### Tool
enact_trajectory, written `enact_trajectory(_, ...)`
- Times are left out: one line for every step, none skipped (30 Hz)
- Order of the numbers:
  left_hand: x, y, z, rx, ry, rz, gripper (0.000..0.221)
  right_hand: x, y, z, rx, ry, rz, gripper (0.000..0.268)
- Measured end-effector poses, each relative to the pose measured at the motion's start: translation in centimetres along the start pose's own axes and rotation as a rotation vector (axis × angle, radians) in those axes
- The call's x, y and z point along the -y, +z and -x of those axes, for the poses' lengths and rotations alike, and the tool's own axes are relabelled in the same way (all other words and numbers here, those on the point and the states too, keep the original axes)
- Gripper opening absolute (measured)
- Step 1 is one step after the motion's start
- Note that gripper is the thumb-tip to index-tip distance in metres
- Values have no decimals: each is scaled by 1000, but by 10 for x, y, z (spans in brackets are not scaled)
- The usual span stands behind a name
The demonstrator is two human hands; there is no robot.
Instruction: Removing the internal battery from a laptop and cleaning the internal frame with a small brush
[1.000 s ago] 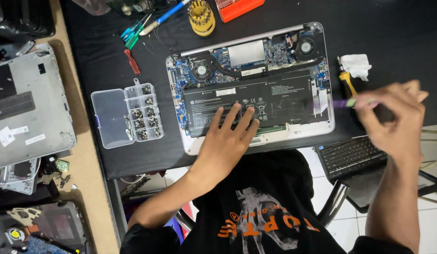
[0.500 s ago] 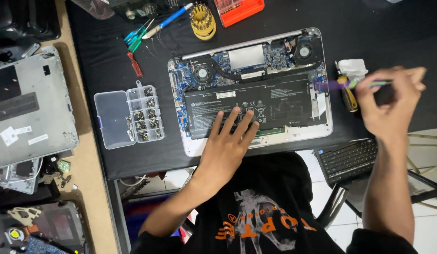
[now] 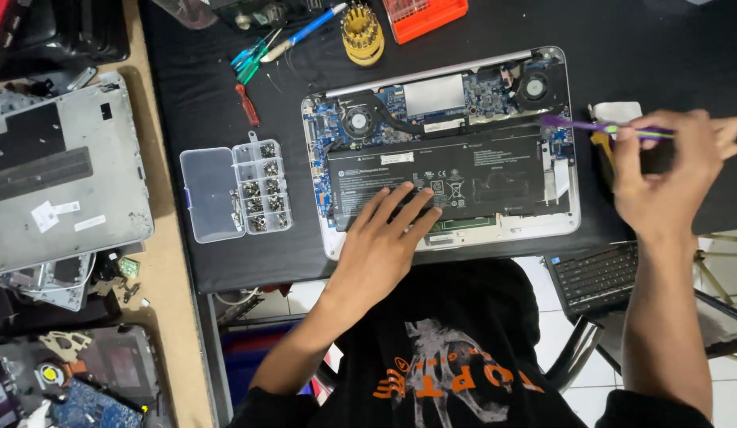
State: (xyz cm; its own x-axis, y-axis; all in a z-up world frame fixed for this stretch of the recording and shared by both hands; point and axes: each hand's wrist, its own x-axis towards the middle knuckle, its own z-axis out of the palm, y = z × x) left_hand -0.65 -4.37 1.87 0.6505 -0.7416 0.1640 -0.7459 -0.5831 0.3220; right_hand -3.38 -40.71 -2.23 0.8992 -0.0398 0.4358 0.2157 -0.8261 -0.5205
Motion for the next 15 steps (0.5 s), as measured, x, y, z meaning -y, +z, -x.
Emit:
enact_trajectory(1,0,0,2,7,0,56,-2,-1,3,-98,12,64,17)
enact_trajectory(1,1,-1,-2,6,-3,56,-2,-3,2,-100,7,63,17)
enact_trajectory(1,1,-1,-4,7,-20,53,-3,-6,0,74,25,-32,11)
enact_trajectory(1,2,-2,-5,11,-35,50,-2,-10,0,248,40,-125,9)
enact_trajectory(1,2,-2,-8,12,-37,50,-2,-6,-4,245,37,-124,9)
enact_trajectory(1,3,-3,-6,12,-52,47,-1,-3,-7,135,36,-31,10)
enact_trajectory(2,4,-3,-4,12,-66,45,-1,1,-10,25,33,60,15)
enact_trajectory(1,3,-4,-4,11,-66,45,3,1,-13,26,32,60,15)
enact_trajectory(0,1,-5,-16,14,-71,42,7,1,-16,-39,6,22,15)
enact_trajectory(0,0,-7,-28,15,-78,39,11,2,-21,-106,-22,-19,15)
enact_trajectory(-1,-1,-8,-30,14,-80,39,8,3,-23,-106,-25,-20,15)
enact_trajectory(-1,-2,-7,-15,14,-80,40,6,5,-24,45,-62,-89,9)
enact_trajectory(-1,-3,-7,1,14,-80,41,4,7,-25,197,-102,-158,11)
enact_trajectory(-1,-2,-7,3,16,-77,41,4,10,-24,197,-98,-156,11)
enact_trajectory(0,-1,-6,0,16,-75,40,4,14,-22,28,-48,-12,9)
